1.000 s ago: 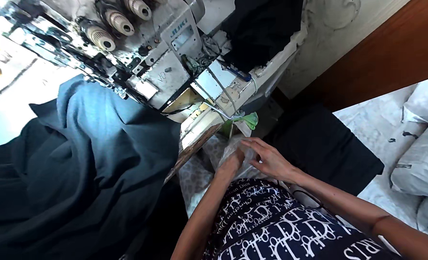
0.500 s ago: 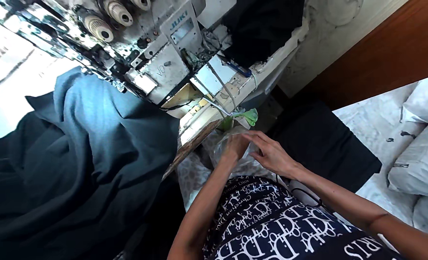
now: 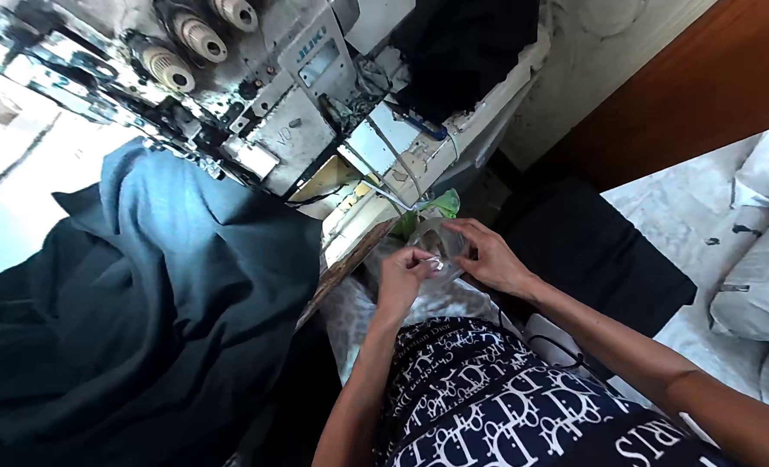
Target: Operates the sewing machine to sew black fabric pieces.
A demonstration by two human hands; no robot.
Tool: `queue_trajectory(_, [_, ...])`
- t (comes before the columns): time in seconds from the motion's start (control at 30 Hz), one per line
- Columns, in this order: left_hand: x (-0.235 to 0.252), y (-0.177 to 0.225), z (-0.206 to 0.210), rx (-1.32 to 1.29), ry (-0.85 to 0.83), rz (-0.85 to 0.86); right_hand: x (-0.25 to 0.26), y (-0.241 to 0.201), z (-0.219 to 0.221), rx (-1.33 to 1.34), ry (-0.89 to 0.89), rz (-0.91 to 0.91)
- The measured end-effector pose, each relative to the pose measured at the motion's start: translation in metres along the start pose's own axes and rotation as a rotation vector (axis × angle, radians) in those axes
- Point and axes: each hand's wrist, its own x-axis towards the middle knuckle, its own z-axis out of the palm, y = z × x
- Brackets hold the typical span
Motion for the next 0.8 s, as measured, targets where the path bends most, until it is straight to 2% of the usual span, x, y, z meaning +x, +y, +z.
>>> queue_trajectory(0.13, [0.007,0.053,-0.030,0.090,0.005,0.283,0.005,0.009,-0.001,0.024,0.024,-0.037])
queue_trajectory(0.2, [0.031,0.085,-0.041,0.175,0.093,0.364,0.007,0.014,-0.003,0.015,-0.033,-0.101])
queue_trajectory(0.27, [0.060,0.113,-0.050,0.283,0.163,0.385,0.006,0.016,-0.003,-0.020,-0.149,-0.125])
queue_trajectory(0.37, [0.104,0.138,-0.057,0.467,0.229,0.349,0.003,0.015,-0.002,-0.089,-0.336,-0.036])
queue_trajectory(0.47, [0.130,0.144,-0.060,0.620,0.276,0.278,0.004,0.025,0.006,-0.151,-0.374,-0.012])
queue_trajectory(0.57, [0.140,0.143,-0.060,0.702,0.278,0.278,0.014,0.040,0.021,-0.261,-0.395,-0.034])
queue_trajectory(0.67, [0.138,0.138,-0.058,0.660,0.265,0.321,0.028,0.043,0.040,-0.379,-0.517,-0.078])
queue_trajectory(0.8, [0.122,0.131,-0.062,0.549,0.310,0.473,0.041,0.035,0.055,-0.439,-0.642,-0.093])
